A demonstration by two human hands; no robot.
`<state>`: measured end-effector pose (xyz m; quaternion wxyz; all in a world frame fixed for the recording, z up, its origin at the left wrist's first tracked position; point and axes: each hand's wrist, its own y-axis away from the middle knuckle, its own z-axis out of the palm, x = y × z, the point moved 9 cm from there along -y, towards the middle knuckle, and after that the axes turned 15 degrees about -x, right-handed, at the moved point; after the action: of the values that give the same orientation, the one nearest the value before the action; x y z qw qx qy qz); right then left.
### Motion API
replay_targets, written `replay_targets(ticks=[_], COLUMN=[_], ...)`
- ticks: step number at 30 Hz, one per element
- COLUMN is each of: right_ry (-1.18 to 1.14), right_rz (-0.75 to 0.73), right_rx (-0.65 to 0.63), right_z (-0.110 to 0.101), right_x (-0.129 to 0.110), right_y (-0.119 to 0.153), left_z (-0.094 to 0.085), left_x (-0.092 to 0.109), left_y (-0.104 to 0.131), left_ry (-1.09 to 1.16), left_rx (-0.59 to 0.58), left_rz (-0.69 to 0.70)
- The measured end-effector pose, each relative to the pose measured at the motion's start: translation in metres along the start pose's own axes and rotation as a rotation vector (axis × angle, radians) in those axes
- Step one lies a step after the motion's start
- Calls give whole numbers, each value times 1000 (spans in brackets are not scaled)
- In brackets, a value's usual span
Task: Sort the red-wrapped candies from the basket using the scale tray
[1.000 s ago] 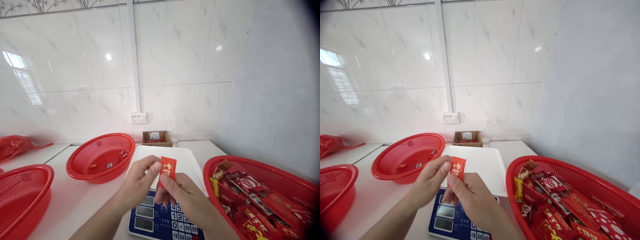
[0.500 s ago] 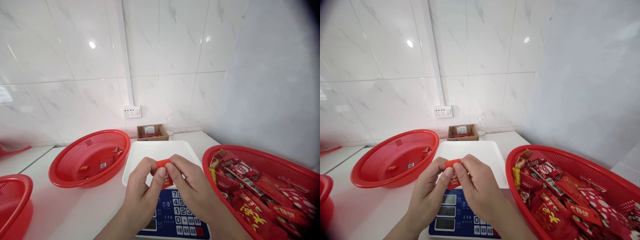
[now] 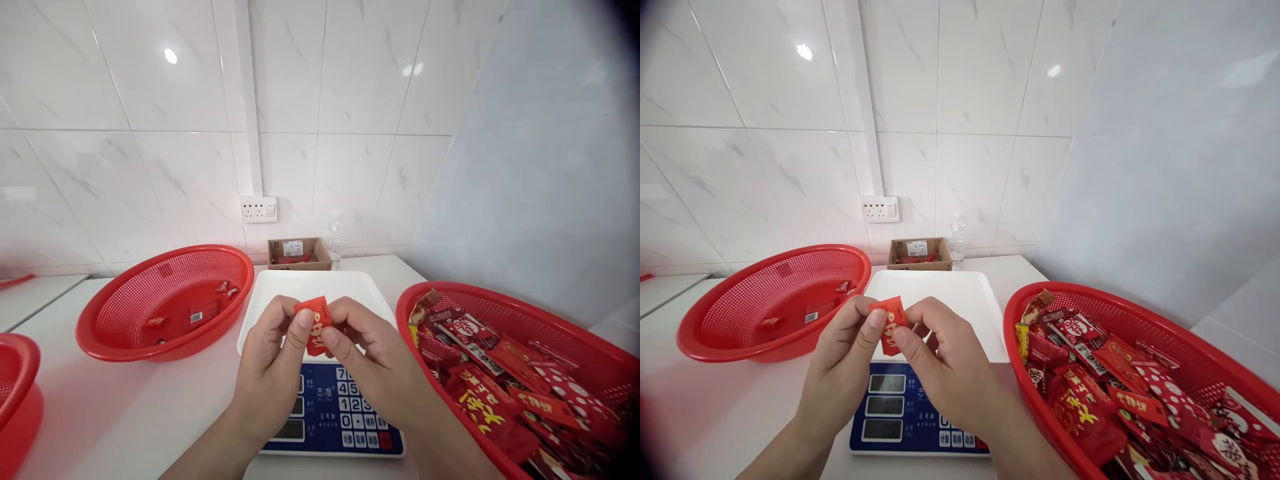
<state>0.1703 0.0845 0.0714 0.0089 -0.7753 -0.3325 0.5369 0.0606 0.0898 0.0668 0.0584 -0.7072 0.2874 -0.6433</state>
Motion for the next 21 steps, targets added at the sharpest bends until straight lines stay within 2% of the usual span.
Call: replay_targets(ticks=[6,16,21], right_ry=[-33,-70,35], right_rz=[30,87,68], right_rx=[43,81,134], right_z=[-5,-13,-17], right_x=[2,4,-3], right_y=[3,7,9], left_z=[12,9,11], left_x=[-2,-1,-4], left_y=[-4,-2,1], left_ry=[33,21,42], left_rx=[-168,-155,-141], left_rz=[-27,-83,-96])
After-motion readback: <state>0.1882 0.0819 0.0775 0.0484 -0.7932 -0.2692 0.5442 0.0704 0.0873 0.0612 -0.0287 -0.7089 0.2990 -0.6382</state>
